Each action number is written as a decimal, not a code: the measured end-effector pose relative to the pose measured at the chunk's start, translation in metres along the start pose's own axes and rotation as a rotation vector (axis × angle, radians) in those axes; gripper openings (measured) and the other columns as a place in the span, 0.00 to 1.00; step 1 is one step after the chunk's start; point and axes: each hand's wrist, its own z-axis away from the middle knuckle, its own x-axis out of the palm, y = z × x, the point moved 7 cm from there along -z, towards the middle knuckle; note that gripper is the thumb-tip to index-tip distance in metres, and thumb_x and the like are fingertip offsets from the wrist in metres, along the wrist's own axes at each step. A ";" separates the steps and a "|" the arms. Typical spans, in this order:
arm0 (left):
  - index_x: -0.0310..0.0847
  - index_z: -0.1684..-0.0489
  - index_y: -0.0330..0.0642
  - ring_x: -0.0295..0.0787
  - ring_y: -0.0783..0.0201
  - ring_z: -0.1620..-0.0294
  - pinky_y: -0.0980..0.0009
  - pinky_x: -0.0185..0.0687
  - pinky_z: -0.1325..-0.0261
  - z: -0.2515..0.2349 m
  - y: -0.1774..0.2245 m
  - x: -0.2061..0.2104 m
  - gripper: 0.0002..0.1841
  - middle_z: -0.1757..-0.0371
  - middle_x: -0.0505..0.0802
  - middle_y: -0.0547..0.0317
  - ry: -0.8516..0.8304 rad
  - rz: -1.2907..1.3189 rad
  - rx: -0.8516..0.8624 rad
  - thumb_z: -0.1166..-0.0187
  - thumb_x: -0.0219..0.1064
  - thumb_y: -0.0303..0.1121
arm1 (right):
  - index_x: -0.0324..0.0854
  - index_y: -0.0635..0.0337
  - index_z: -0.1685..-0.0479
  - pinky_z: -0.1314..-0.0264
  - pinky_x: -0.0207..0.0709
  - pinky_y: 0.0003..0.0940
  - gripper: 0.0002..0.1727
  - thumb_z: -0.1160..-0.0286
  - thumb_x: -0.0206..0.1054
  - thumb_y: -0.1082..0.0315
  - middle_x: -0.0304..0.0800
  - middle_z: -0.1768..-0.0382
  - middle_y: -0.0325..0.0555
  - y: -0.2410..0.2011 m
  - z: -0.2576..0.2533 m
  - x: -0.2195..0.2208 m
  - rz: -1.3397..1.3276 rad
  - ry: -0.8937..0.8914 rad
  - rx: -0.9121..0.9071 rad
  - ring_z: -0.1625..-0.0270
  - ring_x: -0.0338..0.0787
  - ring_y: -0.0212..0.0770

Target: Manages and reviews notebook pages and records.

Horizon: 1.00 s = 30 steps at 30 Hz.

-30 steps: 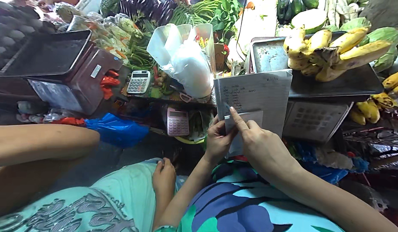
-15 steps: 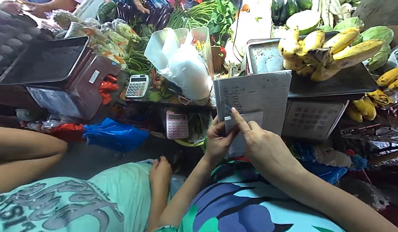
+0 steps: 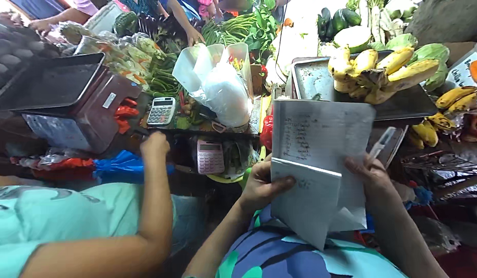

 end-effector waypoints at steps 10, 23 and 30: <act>0.65 0.28 0.36 0.93 0.70 0.49 0.68 0.92 0.45 0.040 0.024 -0.102 0.22 0.48 0.92 0.62 0.722 -0.205 -0.293 0.17 0.58 0.34 | 0.87 0.48 0.58 0.55 0.87 0.15 0.16 0.23 0.56 0.80 0.96 0.67 0.23 -0.001 0.002 -0.008 -0.068 0.031 0.038 0.64 0.92 0.17; 0.83 0.49 0.45 0.95 0.73 0.56 0.70 0.92 0.49 0.060 0.002 -0.056 0.14 0.59 0.97 0.69 0.486 0.013 -0.522 0.20 0.70 0.44 | 0.86 0.56 0.52 0.55 0.90 0.24 0.06 0.21 0.67 0.66 0.95 0.66 0.31 0.043 -0.020 0.060 0.114 -0.299 0.043 0.63 0.94 0.24; 0.77 0.43 0.30 0.97 0.63 0.63 0.65 0.96 0.53 0.081 0.005 -0.084 0.09 0.63 0.97 0.53 0.739 0.012 -0.554 0.13 0.61 0.26 | 0.86 0.61 0.47 0.62 0.82 0.41 0.26 0.23 0.70 0.44 0.89 0.64 0.47 0.033 0.008 0.063 0.878 0.082 -0.231 0.66 0.86 0.38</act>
